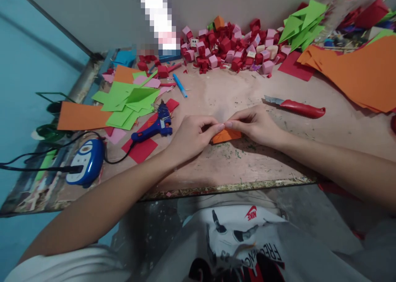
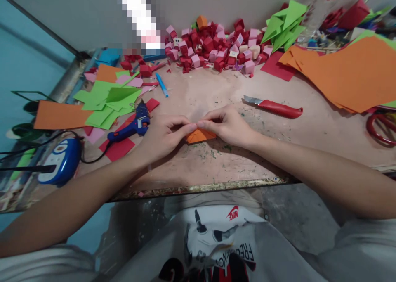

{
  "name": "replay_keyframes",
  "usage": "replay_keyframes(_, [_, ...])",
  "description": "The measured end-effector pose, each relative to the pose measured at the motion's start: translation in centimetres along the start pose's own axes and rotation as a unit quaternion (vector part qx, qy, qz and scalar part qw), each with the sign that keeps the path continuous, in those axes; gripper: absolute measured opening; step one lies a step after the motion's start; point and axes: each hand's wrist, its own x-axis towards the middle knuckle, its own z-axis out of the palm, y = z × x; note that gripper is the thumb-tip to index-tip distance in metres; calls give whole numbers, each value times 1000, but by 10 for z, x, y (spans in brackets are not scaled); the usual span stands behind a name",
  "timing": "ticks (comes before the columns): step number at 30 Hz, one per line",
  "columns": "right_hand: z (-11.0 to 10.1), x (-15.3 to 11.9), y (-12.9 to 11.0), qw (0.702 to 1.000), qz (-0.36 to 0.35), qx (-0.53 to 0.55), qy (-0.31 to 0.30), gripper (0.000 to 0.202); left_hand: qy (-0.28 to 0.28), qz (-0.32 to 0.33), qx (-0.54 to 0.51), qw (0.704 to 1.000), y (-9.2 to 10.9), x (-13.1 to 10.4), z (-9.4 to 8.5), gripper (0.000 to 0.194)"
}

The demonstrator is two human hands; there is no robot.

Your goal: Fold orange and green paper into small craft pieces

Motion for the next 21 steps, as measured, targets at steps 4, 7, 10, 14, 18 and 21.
replay_keyframes(4, [-1, 0, -4, 999, 22, 25, 34, 44, 17, 0, -12, 1000, -2, 0, 1, 31])
replay_keyframes(7, [-2, -1, -8, 998, 24, 38, 44, 50, 22, -12, -18, 1000, -2, 0, 0, 34])
replay_keyframes(10, [-2, -2, -11, 999, 19, 34, 33, 54, 22, -9, -40, 999, -1, 0, 0, 35])
replay_keyframes(14, [-1, -3, -12, 999, 23, 33, 30, 55, 28, -11, -81, 996, -1, 0, 1, 36])
replay_keyframes(18, [-2, -4, -12, 999, 22, 26, 29, 54, 44, -13, -102, 994, 0, -2, 1, 43])
replay_keyframes(21, [-3, -5, -12, 999, 18, 25, 14, 54, 44, -8, -100, 994, 3, -6, 1, 44])
